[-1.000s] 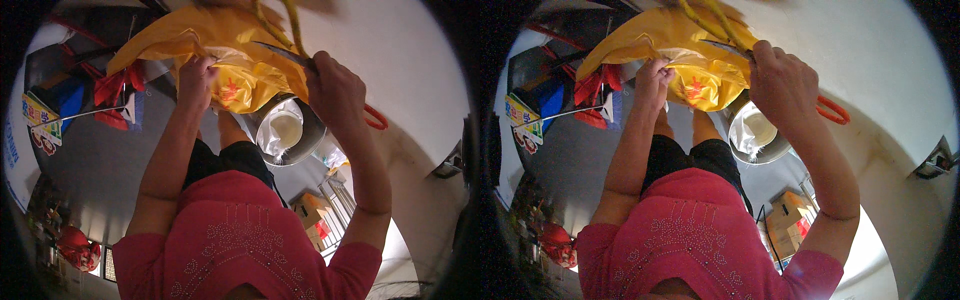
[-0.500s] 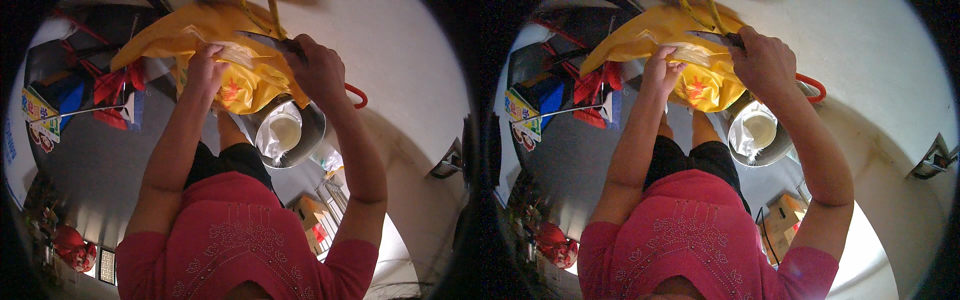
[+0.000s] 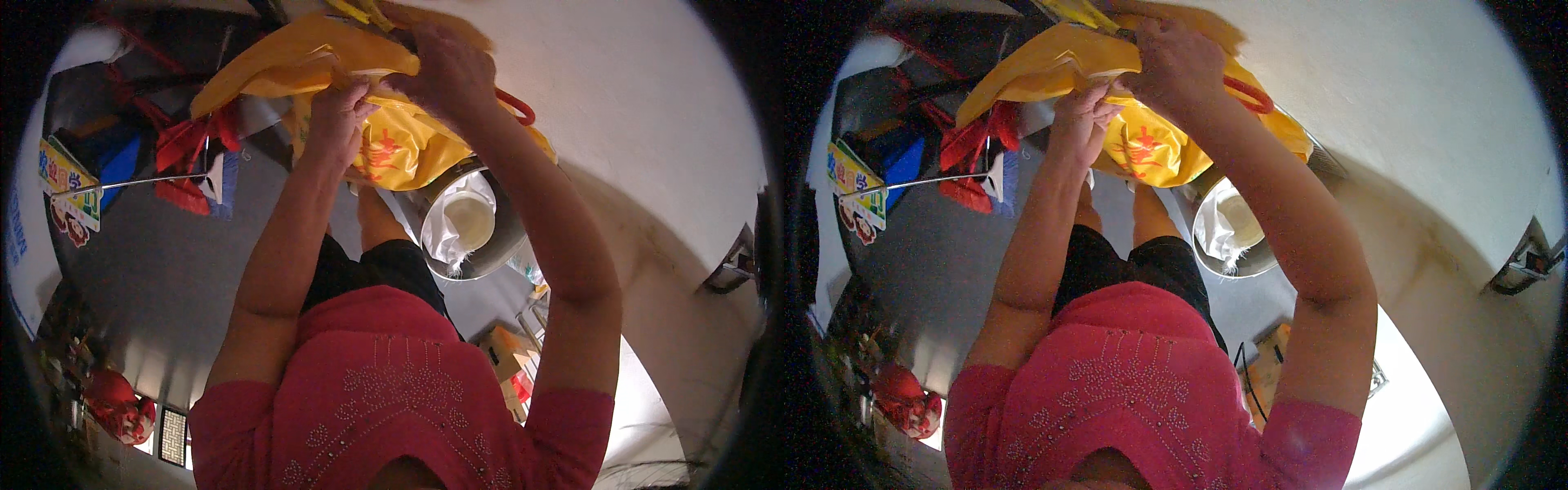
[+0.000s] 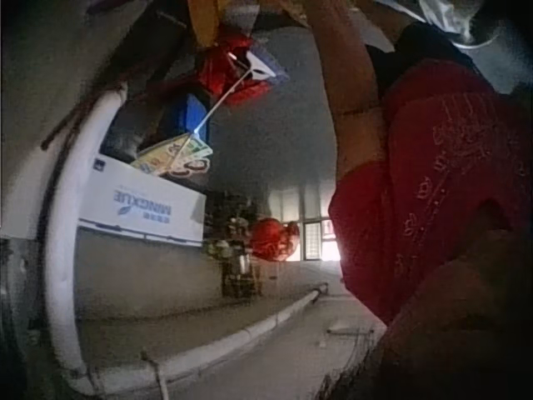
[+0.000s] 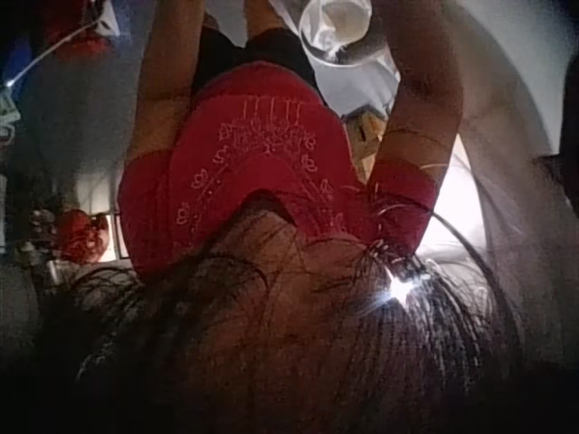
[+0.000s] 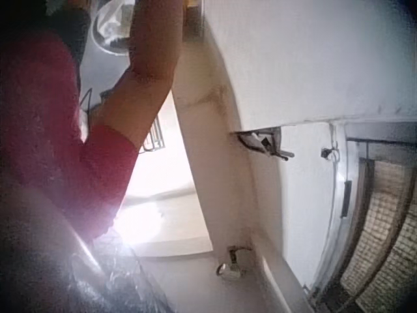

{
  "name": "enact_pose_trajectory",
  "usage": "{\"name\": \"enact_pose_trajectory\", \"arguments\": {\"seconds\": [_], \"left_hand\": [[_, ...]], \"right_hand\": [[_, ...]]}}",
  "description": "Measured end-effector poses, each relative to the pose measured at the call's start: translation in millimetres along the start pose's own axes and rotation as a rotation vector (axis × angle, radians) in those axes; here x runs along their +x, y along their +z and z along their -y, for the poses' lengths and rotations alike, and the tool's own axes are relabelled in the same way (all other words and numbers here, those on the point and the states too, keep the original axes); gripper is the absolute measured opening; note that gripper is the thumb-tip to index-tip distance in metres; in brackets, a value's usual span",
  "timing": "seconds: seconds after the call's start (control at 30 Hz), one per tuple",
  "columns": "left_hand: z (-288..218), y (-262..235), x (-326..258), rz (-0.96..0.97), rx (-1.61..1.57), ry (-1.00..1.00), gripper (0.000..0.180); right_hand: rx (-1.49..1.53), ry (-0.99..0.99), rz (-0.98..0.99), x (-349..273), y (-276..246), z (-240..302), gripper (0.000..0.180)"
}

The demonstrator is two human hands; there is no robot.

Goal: The person uses red-handled scissors to cut open a yellow plastic bag. They repeatedly snip along the seams and edges of the bag, holding it with one hand while cutting with the other. The task continues for the duration of the clip without a clear final state shown.

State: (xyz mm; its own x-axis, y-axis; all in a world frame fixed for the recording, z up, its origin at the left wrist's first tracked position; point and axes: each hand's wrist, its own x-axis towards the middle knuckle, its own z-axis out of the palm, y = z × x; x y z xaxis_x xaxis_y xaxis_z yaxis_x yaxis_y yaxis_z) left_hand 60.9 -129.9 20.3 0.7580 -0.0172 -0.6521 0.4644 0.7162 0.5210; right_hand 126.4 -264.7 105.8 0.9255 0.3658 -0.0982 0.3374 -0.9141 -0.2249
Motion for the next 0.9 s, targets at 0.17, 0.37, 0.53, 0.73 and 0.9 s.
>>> {"name": "enact_pose_trajectory", "arguments": {"seconds": [0.17, 0.37, 0.53, 0.73, 0.9], "left_hand": [[-1, -4, 1, 0.079, -0.041, 0.025, 0.021], [1, -2, 0, 0.087, 0.066, 0.095, 0.025], [-5, 4, -3, 0.052, 0.085, 0.061, 0.028], [6, -5, 7, 0.128, 0.160, 0.129, 0.021], [8, -2, 4, 0.077, 0.327, 0.171, 0.027]], "right_hand": [[-0.020, -0.171, -0.025, 13, 25, 3, 0.033], [-0.016, -0.227, 0.025, 28, 33, 2, 0.018], [-0.036, -0.286, 0.045, 35, 31, -4, 0.018], [0.022, -0.360, 0.066, 51, 21, -16, 0.020], [0.056, -0.171, 0.070, 44, 20, -15, 0.029]]}}
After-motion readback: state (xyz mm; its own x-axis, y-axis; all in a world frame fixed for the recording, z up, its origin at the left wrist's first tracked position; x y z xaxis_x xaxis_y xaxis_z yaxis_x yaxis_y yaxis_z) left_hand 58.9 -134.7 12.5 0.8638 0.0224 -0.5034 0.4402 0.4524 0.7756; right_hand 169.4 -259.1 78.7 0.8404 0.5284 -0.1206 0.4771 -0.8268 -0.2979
